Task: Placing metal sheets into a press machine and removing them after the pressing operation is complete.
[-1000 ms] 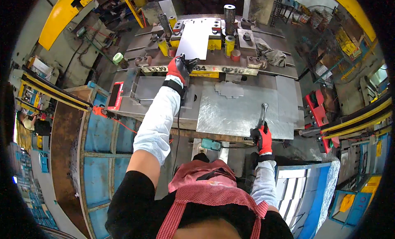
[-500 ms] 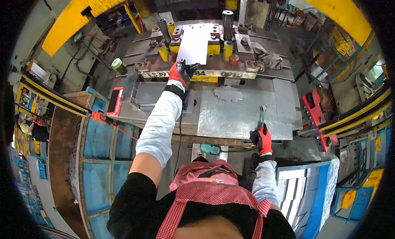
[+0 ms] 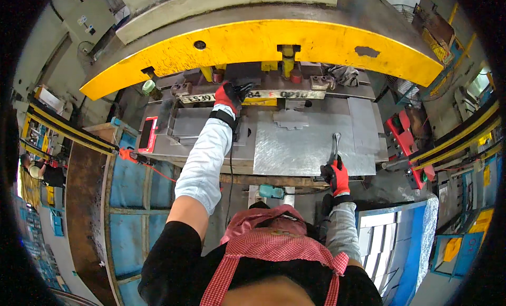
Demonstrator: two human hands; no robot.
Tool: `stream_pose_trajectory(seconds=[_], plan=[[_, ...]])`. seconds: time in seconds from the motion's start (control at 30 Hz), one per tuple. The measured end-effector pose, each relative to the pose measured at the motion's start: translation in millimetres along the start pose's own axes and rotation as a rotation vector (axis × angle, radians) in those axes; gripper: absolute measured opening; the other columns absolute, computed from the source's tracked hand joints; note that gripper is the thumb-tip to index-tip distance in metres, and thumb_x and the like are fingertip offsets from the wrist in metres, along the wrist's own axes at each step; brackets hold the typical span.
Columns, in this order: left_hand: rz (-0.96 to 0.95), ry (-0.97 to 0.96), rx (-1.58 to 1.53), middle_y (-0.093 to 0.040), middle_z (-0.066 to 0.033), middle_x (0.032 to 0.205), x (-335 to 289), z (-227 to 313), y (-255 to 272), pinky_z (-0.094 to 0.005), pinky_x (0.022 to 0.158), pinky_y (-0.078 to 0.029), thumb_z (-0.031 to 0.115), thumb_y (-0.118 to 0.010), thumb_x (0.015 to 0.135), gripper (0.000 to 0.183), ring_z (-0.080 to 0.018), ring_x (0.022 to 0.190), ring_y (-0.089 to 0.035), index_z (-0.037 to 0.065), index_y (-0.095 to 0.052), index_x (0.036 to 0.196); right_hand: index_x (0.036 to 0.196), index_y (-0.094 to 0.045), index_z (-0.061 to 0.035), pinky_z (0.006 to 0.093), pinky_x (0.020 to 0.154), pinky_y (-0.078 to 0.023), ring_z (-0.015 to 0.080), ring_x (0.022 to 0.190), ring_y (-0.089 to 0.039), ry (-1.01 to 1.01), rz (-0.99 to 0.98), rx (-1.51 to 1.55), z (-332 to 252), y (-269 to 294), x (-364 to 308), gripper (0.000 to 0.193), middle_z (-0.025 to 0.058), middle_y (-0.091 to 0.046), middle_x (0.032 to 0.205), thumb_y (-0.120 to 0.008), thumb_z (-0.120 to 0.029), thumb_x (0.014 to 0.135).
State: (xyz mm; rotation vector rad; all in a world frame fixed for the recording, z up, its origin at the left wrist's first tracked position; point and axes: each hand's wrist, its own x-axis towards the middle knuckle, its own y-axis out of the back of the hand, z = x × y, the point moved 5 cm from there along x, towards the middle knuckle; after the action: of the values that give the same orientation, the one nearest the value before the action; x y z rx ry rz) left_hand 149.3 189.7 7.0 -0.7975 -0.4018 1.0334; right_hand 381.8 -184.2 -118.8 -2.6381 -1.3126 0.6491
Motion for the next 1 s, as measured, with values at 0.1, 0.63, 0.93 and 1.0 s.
stream_pose_trajectory(seconds=[0.1,0.63,0.93,1.0], plan=[[-0.048,-0.031,0.273,-0.054,-0.0243,0.101,-3.7,2.5,-9.7,-0.0401,0.073,-0.053,0.017,-0.037,0.086,0.029,-0.0384,0.079,-0.059,-0.004,-0.043,0.105,0.097,-0.048,-0.0054,0.0271,0.057,-0.046,0.0152,0.059,-0.051,0.001,-0.008,0.007,2.1,2.9,2.2,0.022,0.0026,-0.049,0.075,-0.052,-0.001,0.075],[0.095,0.034,-0.129,-0.058,-0.0213,0.097,-11.4,-0.1,-6.8,-0.0432,0.073,-0.052,0.022,-0.04,0.087,0.032,-0.0367,0.081,-0.06,-0.002,-0.046,0.107,0.121,-0.043,-0.0051,0.0221,0.05,-0.04,0.007,0.059,-0.045,0.324,-0.031,-0.363,-111.0,-118.7,-12.0,0.045,0.0001,-0.05,0.077,-0.057,-0.014,0.079],[0.136,0.133,-0.156,-0.059,-0.0257,0.088,-11.9,-3.1,-5.0,-0.0441,0.072,-0.052,0.027,-0.043,0.088,0.036,-0.0379,0.077,-0.06,-0.007,-0.046,0.1,0.095,-0.057,-0.0074,0.0242,0.052,-0.042,0.0113,0.058,-0.052,0.057,-0.446,-0.372,-196.0,-327.4,161.3,0.028,0.0016,-0.058,0.075,-0.065,-0.021,0.072],[0.122,0.101,-0.093,-0.059,-0.0255,0.086,-12.9,-1.7,-3.7,-0.0438,0.072,-0.052,0.028,-0.044,0.088,0.036,-0.0369,0.075,-0.061,-0.006,-0.046,0.097,0.086,-0.058,-0.0071,0.0244,0.049,-0.042,0.0103,0.055,-0.053,-0.015,-0.39,-0.329,-195.0,-332.2,172.6,0.021,0.0025,-0.059,0.073,-0.066,-0.02,0.071]])
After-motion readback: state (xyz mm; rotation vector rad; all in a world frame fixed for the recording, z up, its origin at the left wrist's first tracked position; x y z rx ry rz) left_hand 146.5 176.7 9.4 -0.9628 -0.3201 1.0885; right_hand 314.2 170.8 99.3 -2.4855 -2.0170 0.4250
